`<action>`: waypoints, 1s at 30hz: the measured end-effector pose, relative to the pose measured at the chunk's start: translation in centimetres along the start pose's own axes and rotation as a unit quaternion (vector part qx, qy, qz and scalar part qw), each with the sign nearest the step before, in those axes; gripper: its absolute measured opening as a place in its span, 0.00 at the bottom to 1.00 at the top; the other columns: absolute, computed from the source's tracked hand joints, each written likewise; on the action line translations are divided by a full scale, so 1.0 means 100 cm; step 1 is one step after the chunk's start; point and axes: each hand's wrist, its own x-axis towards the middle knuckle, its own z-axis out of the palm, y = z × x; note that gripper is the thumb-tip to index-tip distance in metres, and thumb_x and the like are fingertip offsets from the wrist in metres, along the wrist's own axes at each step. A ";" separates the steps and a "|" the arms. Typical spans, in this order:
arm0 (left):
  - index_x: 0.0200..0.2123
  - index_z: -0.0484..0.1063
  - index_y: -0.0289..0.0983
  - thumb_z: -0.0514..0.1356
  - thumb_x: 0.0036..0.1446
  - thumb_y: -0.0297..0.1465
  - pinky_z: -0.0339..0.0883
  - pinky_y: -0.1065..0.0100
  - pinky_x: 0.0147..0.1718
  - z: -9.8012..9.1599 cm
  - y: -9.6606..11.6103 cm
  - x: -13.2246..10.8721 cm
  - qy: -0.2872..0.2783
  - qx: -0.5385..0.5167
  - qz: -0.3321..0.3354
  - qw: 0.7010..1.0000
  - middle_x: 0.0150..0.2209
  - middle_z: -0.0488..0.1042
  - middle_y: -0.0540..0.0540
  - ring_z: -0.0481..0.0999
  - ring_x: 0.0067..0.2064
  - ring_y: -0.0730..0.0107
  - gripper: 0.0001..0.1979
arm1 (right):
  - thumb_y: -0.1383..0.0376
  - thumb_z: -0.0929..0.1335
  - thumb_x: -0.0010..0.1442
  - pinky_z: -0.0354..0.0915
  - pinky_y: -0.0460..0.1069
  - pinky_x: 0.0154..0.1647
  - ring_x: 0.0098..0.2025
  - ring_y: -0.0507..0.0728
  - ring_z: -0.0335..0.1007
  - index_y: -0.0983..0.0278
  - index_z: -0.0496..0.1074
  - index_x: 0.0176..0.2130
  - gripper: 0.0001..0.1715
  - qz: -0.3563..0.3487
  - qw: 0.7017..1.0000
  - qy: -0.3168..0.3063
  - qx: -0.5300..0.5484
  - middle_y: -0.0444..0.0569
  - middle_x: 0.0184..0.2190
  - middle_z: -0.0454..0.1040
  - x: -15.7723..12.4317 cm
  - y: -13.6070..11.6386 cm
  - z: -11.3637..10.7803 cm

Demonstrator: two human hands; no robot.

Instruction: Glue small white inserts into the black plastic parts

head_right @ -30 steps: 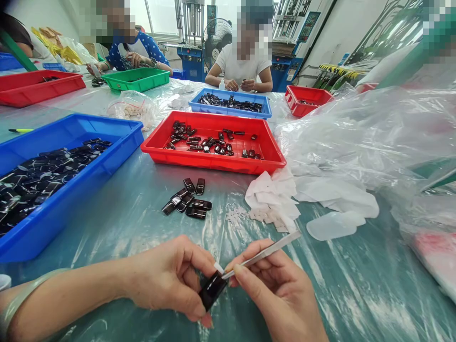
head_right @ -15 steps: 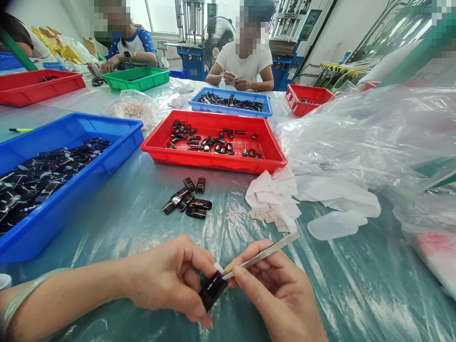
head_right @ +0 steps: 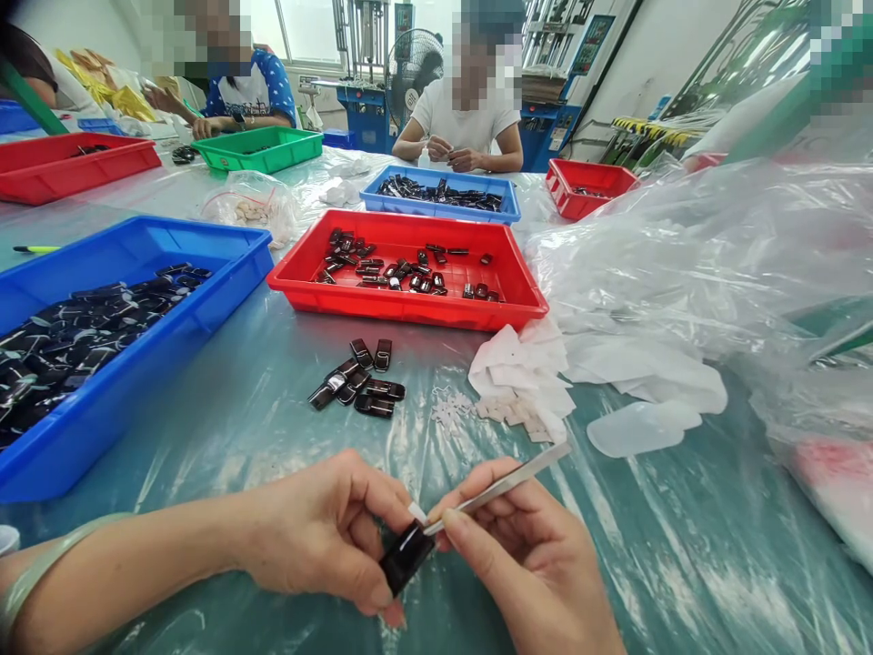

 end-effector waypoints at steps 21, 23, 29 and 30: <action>0.35 0.78 0.35 0.66 0.37 0.28 0.60 0.78 0.20 0.001 0.000 0.000 0.004 0.008 -0.005 1.000 0.24 0.72 0.51 0.71 0.24 0.76 0.16 | 0.61 0.72 0.51 0.68 0.41 0.28 0.25 0.49 0.70 0.58 0.71 0.31 0.07 0.002 0.999 0.049 -0.006 0.43 0.25 0.74 -0.002 -0.006 -0.001; 0.35 0.78 0.35 0.67 0.37 0.28 0.61 0.78 0.21 0.001 -0.001 0.000 -0.001 0.006 -0.007 1.000 0.24 0.72 0.50 0.71 0.24 0.76 0.16 | 0.61 0.72 0.52 0.68 0.41 0.28 0.25 0.49 0.70 0.58 0.70 0.31 0.06 0.005 0.999 0.041 -0.014 0.42 0.25 0.74 -0.003 -0.006 -0.001; 0.40 0.77 0.37 0.65 0.39 0.27 0.62 0.79 0.22 0.001 -0.001 -0.001 -0.010 0.007 0.004 1.000 0.30 0.72 0.49 0.72 0.26 0.77 0.20 | 0.59 0.72 0.50 0.65 0.41 0.28 0.26 0.49 0.67 0.58 0.70 0.29 0.09 0.057 0.996 0.069 0.022 0.41 0.24 0.72 -0.003 -0.009 0.008; 0.41 0.77 0.37 0.65 0.39 0.26 0.61 0.79 0.21 0.001 -0.001 -0.001 -0.011 0.006 0.007 1.000 0.30 0.72 0.49 0.71 0.26 0.77 0.20 | 0.59 0.72 0.49 0.65 0.41 0.28 0.26 0.49 0.66 0.58 0.70 0.28 0.09 0.060 0.995 0.072 0.023 0.41 0.24 0.72 -0.003 -0.009 0.009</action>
